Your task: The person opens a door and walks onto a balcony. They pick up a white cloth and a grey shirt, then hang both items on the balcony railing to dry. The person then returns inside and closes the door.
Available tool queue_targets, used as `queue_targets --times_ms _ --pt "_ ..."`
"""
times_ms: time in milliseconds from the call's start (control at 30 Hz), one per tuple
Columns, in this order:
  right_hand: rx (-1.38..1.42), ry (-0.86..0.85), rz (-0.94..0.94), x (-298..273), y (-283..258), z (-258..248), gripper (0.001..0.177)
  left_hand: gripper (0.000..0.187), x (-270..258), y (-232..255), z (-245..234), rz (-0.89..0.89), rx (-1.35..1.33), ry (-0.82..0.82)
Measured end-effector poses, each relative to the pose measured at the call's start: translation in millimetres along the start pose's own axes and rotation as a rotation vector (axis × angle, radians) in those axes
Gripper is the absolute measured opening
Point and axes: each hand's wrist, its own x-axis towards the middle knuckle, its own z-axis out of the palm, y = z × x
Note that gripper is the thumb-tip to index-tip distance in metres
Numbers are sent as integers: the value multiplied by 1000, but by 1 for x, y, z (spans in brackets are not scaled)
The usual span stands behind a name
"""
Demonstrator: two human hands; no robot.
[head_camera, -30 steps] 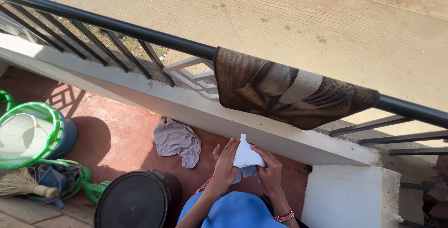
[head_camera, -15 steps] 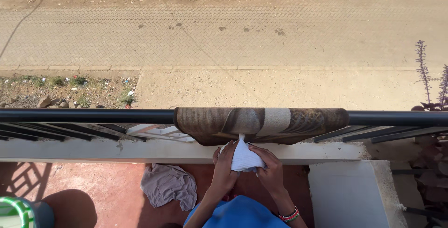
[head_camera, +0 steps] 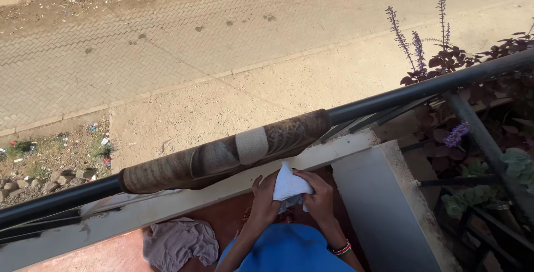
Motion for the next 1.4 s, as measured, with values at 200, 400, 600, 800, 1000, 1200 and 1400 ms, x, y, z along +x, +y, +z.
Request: queue_targets --times_ms 200,400,600,800,1000,1200,1400 --pt "-29 75 -37 12 3 -31 54 65 18 9 24 32 24 -66" --pt "-36 93 2 3 1 -26 55 65 12 6 25 -15 39 -100" --pt "-15 100 2 -7 -13 -5 61 65 -2 -8 1 1 46 -107" --pt "11 148 29 -23 -31 22 56 70 -11 -12 -30 9 40 -144" --pt "35 159 104 -43 -44 46 49 65 -28 -21 -53 34 30 -165" --pt "22 152 47 -42 -51 53 50 61 -37 -24 -57 25 51 -153" --pt "13 129 14 -28 -51 47 53 62 -30 -21 -55 69 35 -110"
